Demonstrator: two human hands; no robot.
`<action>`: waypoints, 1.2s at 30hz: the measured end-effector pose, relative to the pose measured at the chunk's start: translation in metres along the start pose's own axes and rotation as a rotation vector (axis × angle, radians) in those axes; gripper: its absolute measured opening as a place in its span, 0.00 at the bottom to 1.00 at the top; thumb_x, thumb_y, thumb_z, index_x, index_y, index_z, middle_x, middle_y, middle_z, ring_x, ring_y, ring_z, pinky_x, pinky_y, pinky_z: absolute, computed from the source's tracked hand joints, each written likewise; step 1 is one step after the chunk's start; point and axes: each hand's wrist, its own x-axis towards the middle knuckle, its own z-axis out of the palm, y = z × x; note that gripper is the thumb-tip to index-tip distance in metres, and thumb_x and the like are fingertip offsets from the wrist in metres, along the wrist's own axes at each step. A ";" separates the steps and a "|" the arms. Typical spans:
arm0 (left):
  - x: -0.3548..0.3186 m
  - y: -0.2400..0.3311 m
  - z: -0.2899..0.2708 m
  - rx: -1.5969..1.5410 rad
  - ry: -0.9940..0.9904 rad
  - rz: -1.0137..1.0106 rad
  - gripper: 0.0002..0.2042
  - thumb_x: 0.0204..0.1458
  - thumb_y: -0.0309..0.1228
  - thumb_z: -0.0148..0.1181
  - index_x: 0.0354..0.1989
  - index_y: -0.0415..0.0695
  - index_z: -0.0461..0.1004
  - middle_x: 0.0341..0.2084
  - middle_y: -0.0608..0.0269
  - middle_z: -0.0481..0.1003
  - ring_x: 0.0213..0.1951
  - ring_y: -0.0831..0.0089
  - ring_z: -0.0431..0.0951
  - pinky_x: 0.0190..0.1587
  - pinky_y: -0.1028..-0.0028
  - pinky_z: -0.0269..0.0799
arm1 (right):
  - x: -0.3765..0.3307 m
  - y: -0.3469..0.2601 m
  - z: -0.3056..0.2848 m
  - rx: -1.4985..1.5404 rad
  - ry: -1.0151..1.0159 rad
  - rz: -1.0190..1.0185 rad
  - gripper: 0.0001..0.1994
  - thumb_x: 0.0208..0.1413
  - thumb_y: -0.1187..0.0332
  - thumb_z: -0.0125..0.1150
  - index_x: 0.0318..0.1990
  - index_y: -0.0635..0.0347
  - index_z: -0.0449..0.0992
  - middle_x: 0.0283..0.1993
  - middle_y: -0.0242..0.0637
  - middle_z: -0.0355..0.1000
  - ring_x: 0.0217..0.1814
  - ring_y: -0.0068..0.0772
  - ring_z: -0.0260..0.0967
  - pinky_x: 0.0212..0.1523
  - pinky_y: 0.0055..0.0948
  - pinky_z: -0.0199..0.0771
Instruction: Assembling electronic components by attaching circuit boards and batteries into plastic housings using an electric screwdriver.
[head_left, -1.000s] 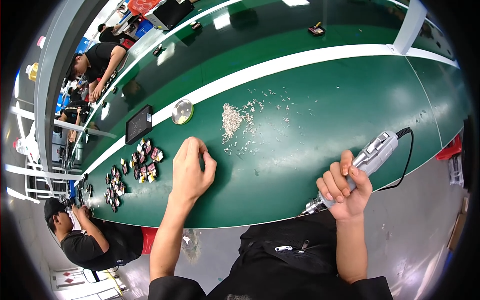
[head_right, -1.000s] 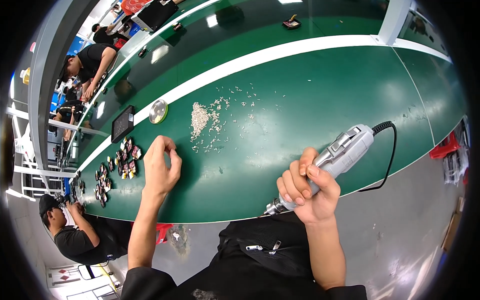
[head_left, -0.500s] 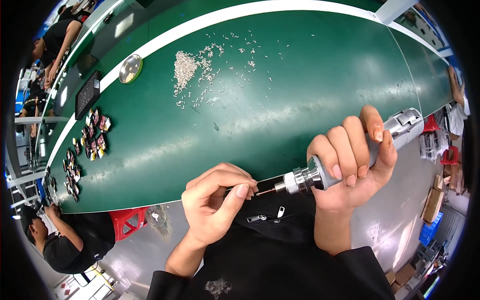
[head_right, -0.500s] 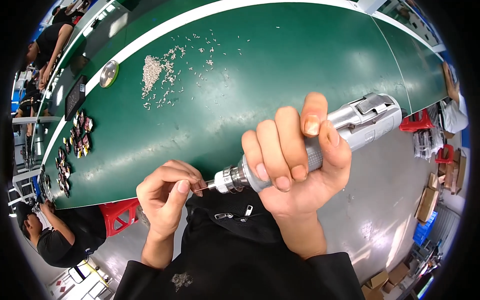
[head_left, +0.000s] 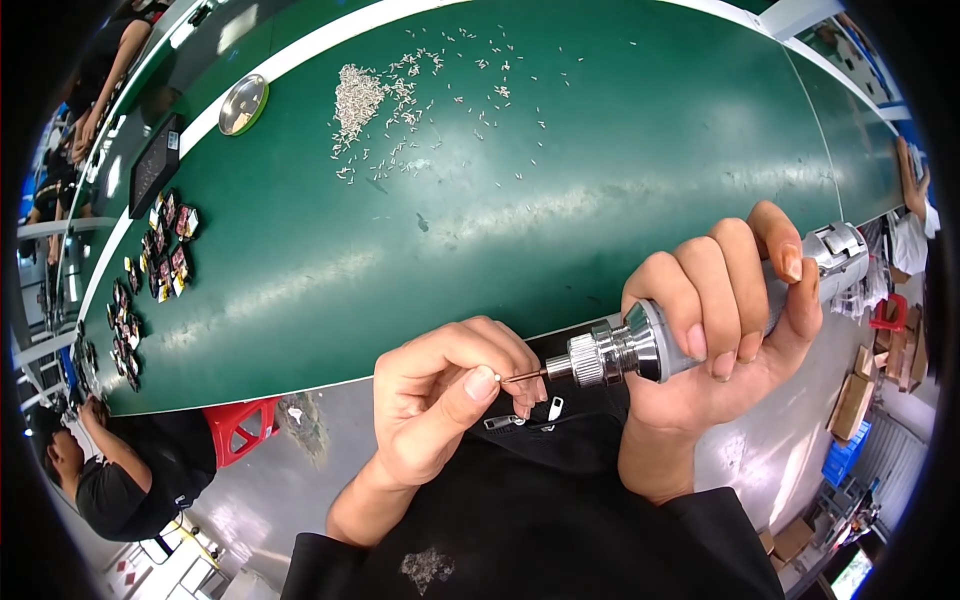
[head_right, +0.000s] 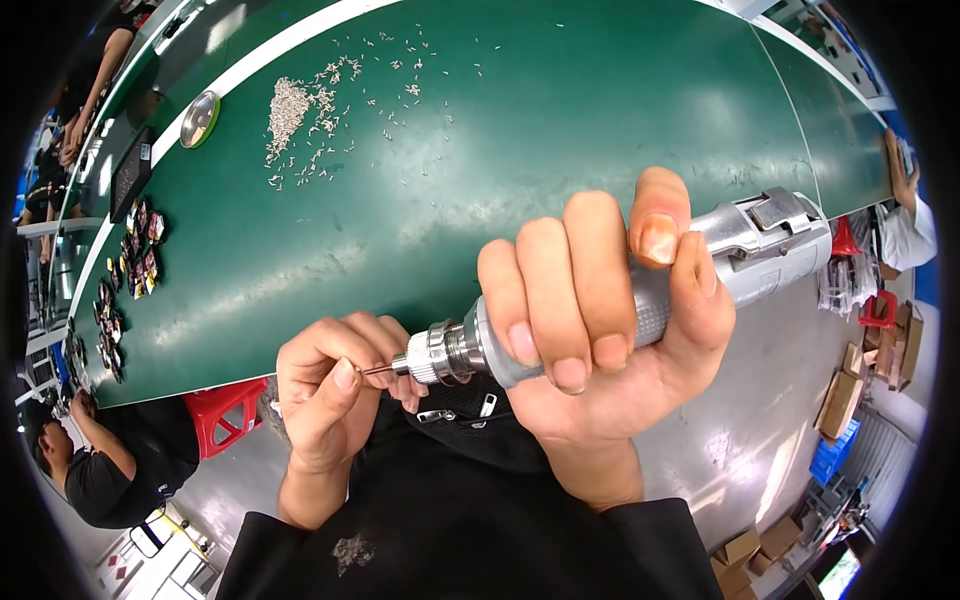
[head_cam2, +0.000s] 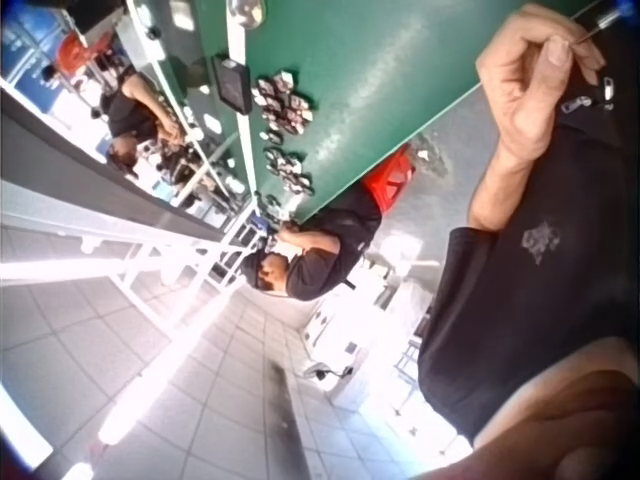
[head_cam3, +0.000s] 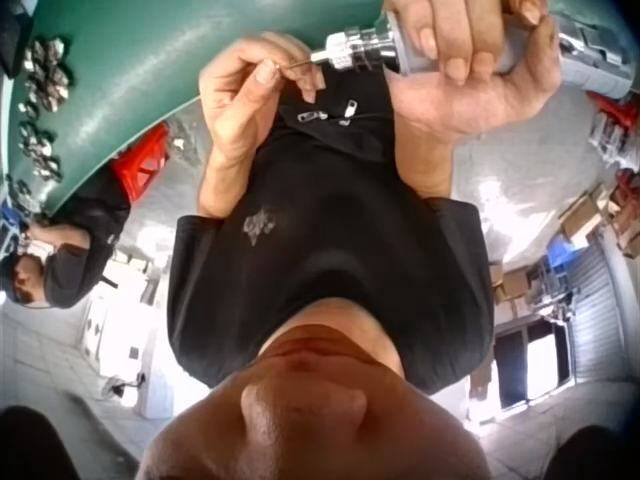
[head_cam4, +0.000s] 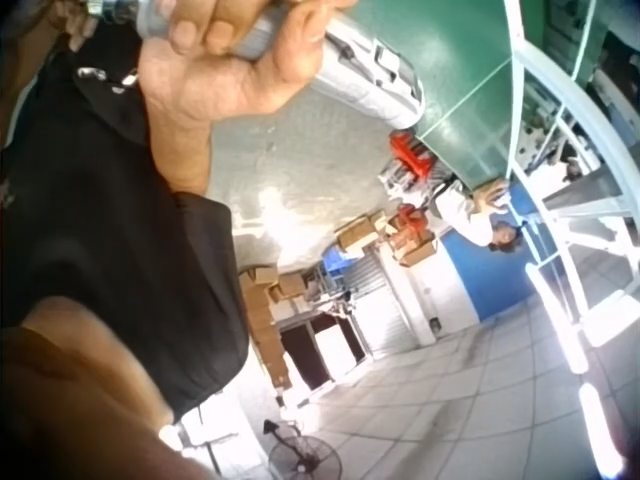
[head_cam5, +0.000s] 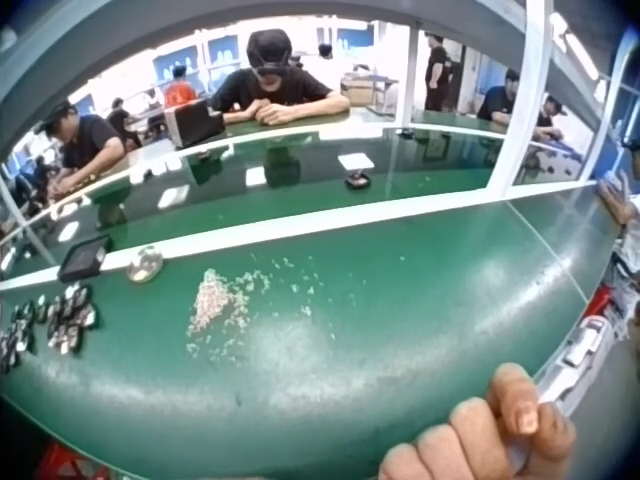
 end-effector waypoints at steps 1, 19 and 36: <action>0.001 -0.001 0.000 0.012 -0.018 0.015 0.09 0.59 0.25 0.49 0.32 0.30 0.72 0.28 0.47 0.73 0.30 0.66 0.74 0.34 0.69 0.73 | 0.000 0.000 0.000 -0.001 -0.006 -0.007 0.08 0.62 0.66 0.47 0.35 0.60 0.65 0.16 0.27 0.56 0.14 0.20 0.54 0.25 0.25 0.60; 0.006 0.004 0.001 0.337 0.012 0.066 0.07 0.56 0.22 0.55 0.29 0.29 0.74 0.26 0.50 0.75 0.28 0.70 0.73 0.30 0.74 0.70 | -0.001 -0.003 -0.003 -0.108 -0.062 -0.050 0.07 0.61 0.66 0.50 0.35 0.59 0.64 0.16 0.27 0.57 0.15 0.22 0.56 0.24 0.26 0.61; 0.023 -0.013 0.001 0.842 -0.078 0.235 0.03 0.45 0.17 0.60 0.28 0.34 0.72 0.22 0.56 0.73 0.24 0.70 0.72 0.26 0.75 0.67 | 0.002 -0.009 -0.032 -0.084 0.024 -0.023 0.08 0.63 0.65 0.45 0.37 0.59 0.66 0.15 0.25 0.54 0.15 0.17 0.52 0.23 0.22 0.57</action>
